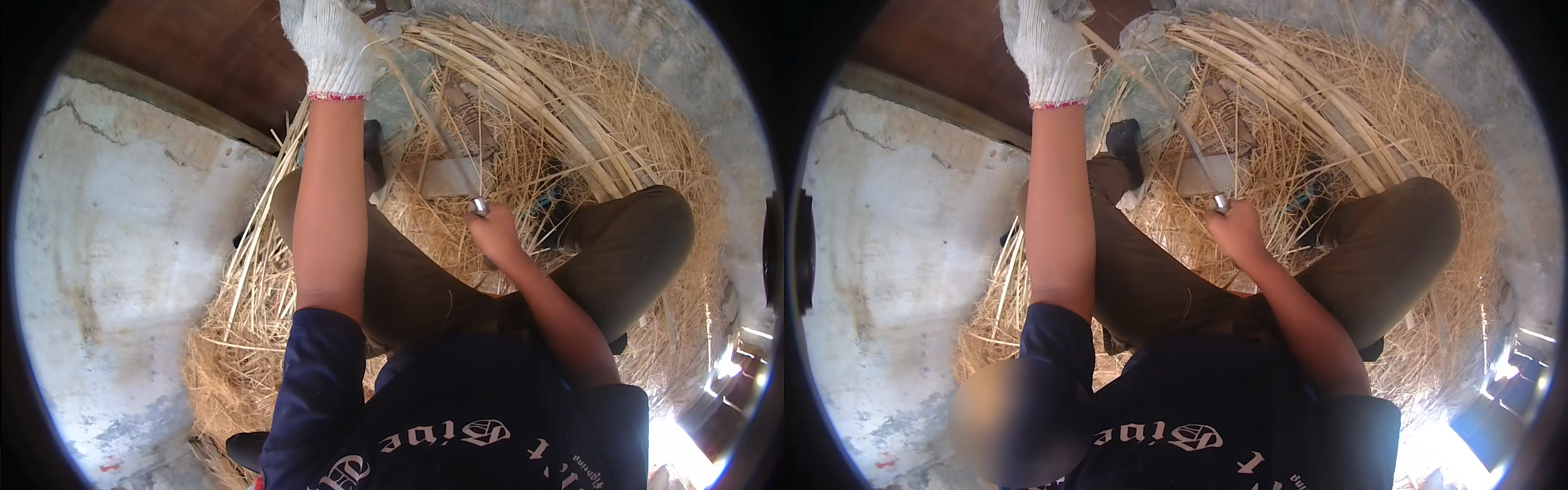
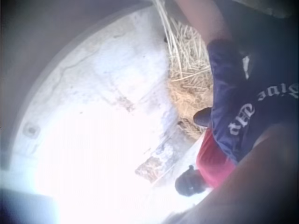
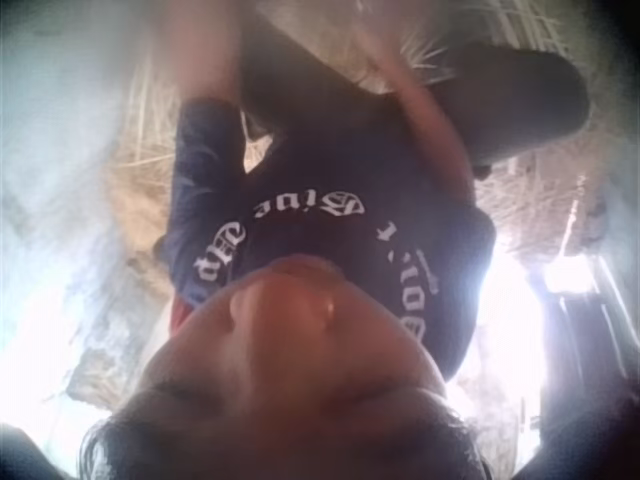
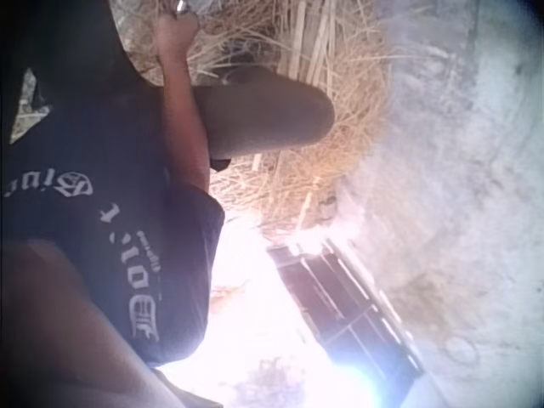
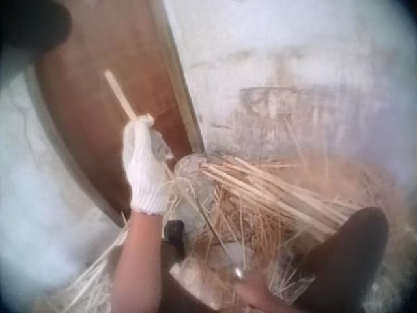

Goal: The person sits cross-legged on a concrete floor and uses a long, curved knife to split long bamboo strips into thinner slivers. They hold the bamboo with a gloved left hand and repeatedly draw the knife along the length of the strips to separate them.

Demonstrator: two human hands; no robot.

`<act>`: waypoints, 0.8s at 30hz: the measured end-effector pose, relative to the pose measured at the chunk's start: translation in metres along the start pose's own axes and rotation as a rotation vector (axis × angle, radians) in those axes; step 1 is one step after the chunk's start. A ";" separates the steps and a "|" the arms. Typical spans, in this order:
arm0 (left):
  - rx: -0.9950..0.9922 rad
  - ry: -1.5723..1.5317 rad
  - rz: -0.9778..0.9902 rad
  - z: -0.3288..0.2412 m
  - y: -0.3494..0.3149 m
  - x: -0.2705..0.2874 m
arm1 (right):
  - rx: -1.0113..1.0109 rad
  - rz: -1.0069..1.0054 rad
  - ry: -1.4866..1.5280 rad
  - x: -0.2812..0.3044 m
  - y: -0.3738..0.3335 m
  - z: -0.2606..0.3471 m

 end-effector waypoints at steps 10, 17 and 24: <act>-0.005 -0.021 -0.066 -0.009 0.002 0.009 | 0.131 -0.099 0.088 0.012 -0.016 0.033; 0.006 0.034 -0.165 0.004 0.003 0.007 | -0.029 0.060 -0.051 -0.007 -0.010 -0.008; 0.326 -0.542 -0.124 -0.003 0.009 0.025 | -0.057 0.043 -0.079 0.004 -0.016 0.014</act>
Point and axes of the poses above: each hand's wrist, its own y-axis towards the middle knuckle, its own x-axis out of the back of the hand, z = x × y, the point moved 3 cm from there along y, towards the middle knuckle, and after that the axes turned 4 degrees about -y, right-handed, at the moved point
